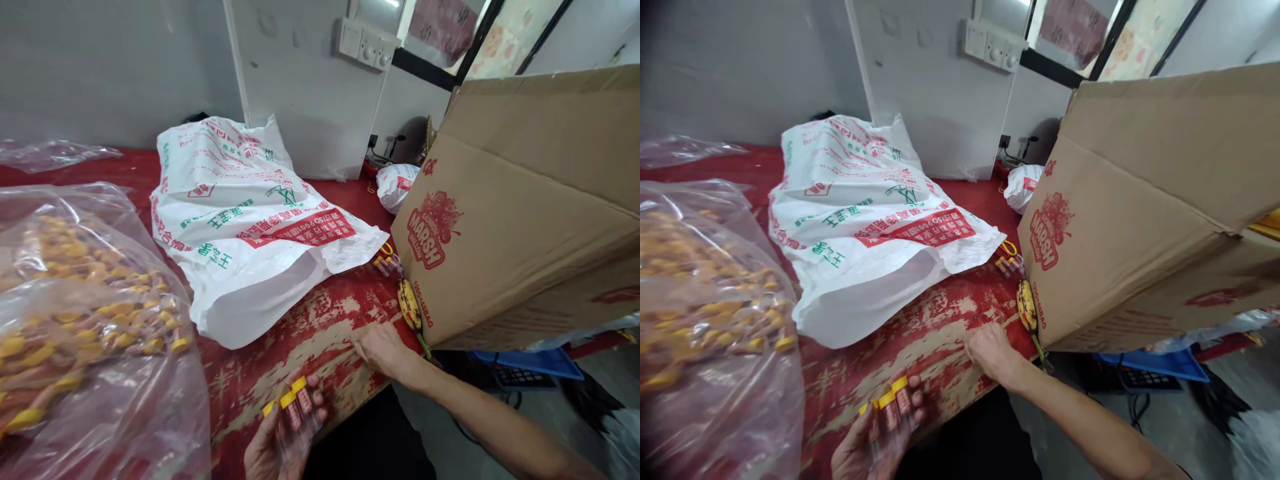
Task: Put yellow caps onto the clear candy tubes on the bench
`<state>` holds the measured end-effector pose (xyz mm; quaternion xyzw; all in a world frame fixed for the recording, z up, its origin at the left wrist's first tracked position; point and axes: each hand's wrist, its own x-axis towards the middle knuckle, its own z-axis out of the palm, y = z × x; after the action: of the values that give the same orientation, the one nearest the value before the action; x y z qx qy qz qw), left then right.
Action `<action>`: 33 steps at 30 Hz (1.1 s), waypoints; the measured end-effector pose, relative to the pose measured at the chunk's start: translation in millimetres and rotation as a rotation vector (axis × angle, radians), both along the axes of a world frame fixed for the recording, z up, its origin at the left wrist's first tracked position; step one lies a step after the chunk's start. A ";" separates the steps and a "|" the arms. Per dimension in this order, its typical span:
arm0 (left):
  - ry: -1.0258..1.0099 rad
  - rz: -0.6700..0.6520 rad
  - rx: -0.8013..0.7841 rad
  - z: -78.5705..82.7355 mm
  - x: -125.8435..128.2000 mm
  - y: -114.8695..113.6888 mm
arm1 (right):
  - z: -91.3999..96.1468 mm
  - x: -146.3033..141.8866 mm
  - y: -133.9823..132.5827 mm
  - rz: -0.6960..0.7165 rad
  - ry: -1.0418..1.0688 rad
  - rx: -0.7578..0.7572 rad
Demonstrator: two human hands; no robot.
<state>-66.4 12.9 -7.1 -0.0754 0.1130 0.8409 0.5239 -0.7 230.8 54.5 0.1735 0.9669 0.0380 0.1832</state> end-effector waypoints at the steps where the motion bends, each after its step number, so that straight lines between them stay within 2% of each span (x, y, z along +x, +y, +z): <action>1: -0.006 -0.026 -0.002 -1.0 -1.1 -0.6 | -3.1 -2.7 -0.6 0.002 -0.017 -0.001; 5: -0.046 -0.050 0.007 -8.0 -3.3 -2.9 | -11.5 -11.3 -0.1 -0.006 -0.072 -0.024; 11: -0.071 -0.091 0.010 -15.2 -7.3 1.6 | -8.3 -13.7 0.1 -0.061 -0.098 -0.082; 15: -0.080 -0.094 -0.069 -7.6 -6.3 9.4 | -2.7 -7.8 1.2 -0.064 -0.026 -0.093; 18: -0.057 0.010 -0.196 3.9 2.9 13.9 | 6.4 2.5 -7.6 -0.071 0.080 -0.116; 20: -0.038 0.080 -0.263 11.7 11.0 16.7 | 14.0 10.2 -23.7 -0.131 0.260 -0.271; 22: -0.033 0.124 -0.290 17.8 18.1 20.0 | 19.3 16.7 -47.0 -0.186 0.484 -0.510; 24: -0.072 0.169 -0.328 21.3 22.4 23.3 | 18.9 20.0 -72.3 -0.180 0.642 -0.651; 26: -0.140 0.219 -0.391 22.8 23.9 25.8 | 11.6 19.9 -93.4 -0.115 0.730 -0.614; 28: -0.198 0.230 -0.431 23.2 23.2 26.6 | -0.1 18.2 -107.1 -0.047 0.792 -0.487; 31: -0.236 0.197 -0.431 20.5 20.5 24.6 | -14.7 17.6 -116.8 0.005 0.821 -0.361; 33: -0.236 0.177 -0.414 15.7 18.6 22.0 | -16.4 19.3 -118.6 0.029 0.807 -0.336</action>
<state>-47.8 34.9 8.6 -0.2883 0.2136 0.8279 0.4311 18.6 112.1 38.1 0.1288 0.9561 -0.1883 -0.1840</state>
